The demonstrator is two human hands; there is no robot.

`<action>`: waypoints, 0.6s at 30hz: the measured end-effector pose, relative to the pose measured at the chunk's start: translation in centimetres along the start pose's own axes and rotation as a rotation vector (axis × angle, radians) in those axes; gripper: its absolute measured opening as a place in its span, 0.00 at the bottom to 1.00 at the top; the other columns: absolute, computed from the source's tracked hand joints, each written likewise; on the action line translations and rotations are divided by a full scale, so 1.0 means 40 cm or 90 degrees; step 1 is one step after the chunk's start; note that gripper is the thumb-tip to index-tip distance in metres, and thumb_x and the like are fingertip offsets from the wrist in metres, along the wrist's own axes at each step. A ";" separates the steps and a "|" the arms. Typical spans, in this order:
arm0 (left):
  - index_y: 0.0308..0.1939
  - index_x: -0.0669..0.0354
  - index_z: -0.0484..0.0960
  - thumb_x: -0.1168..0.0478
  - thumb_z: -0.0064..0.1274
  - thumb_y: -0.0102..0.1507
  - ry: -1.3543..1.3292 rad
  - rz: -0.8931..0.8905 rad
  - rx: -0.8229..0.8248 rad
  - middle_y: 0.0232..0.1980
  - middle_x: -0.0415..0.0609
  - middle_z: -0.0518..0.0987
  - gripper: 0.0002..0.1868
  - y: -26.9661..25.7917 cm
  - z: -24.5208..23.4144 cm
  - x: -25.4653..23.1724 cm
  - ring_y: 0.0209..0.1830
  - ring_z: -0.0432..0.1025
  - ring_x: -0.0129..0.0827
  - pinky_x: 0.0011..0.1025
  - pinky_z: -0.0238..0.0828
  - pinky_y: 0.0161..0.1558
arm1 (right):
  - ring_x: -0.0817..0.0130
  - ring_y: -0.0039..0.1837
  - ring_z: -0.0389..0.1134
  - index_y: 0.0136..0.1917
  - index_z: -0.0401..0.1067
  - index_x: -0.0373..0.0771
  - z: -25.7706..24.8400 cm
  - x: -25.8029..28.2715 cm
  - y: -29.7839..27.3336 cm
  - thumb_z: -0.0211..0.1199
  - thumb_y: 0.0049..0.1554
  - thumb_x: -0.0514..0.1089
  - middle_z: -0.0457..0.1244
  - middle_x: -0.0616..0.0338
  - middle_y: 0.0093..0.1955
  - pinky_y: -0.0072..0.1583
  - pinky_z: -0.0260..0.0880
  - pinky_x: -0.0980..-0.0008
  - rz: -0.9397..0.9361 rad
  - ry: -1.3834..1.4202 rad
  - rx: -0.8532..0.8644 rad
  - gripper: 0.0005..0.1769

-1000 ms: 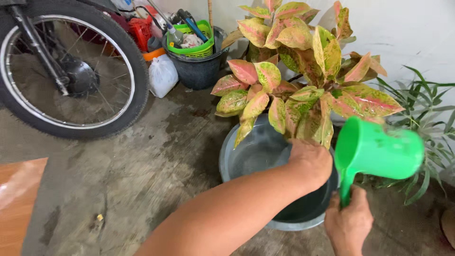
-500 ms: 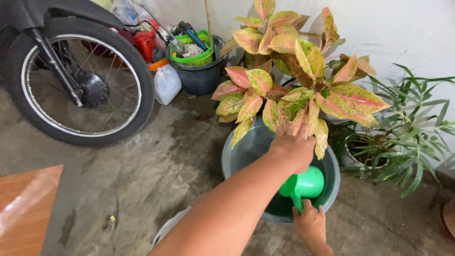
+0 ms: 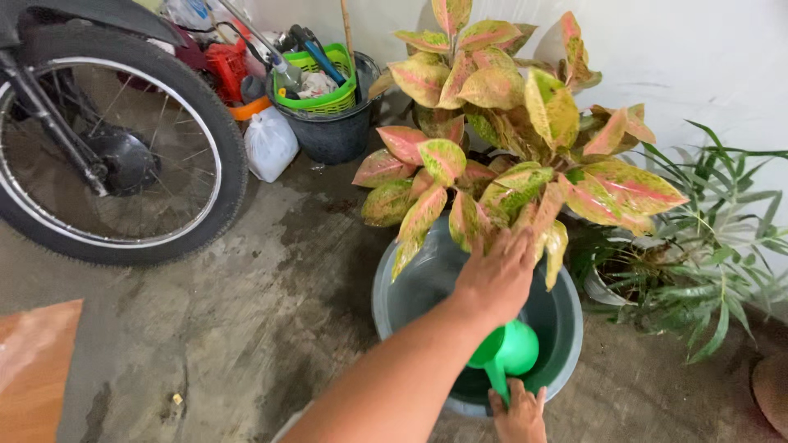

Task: The person uses a green plastic scoop to pour water from a large basin onto a potted Aglaonema plant. They repeatedly scoop water and pour it over the leaves and into the pot, occasionally adjusting the plant's position.

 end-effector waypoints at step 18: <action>0.70 0.68 0.71 0.70 0.48 0.66 -0.506 -0.133 -0.162 0.74 0.64 0.71 0.26 -0.126 -0.051 0.039 0.68 0.70 0.53 0.42 0.67 0.67 | 0.57 0.49 0.72 0.60 0.71 0.41 0.073 0.019 -0.040 0.59 0.58 0.58 0.71 0.52 0.45 0.64 0.56 0.47 0.226 0.043 0.224 0.24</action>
Point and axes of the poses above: each hand's wrist, its own y-axis towards the middle knuckle, its own z-axis out of the palm, x = y × z, the point moved 10 cm from there along y, towards the middle knuckle
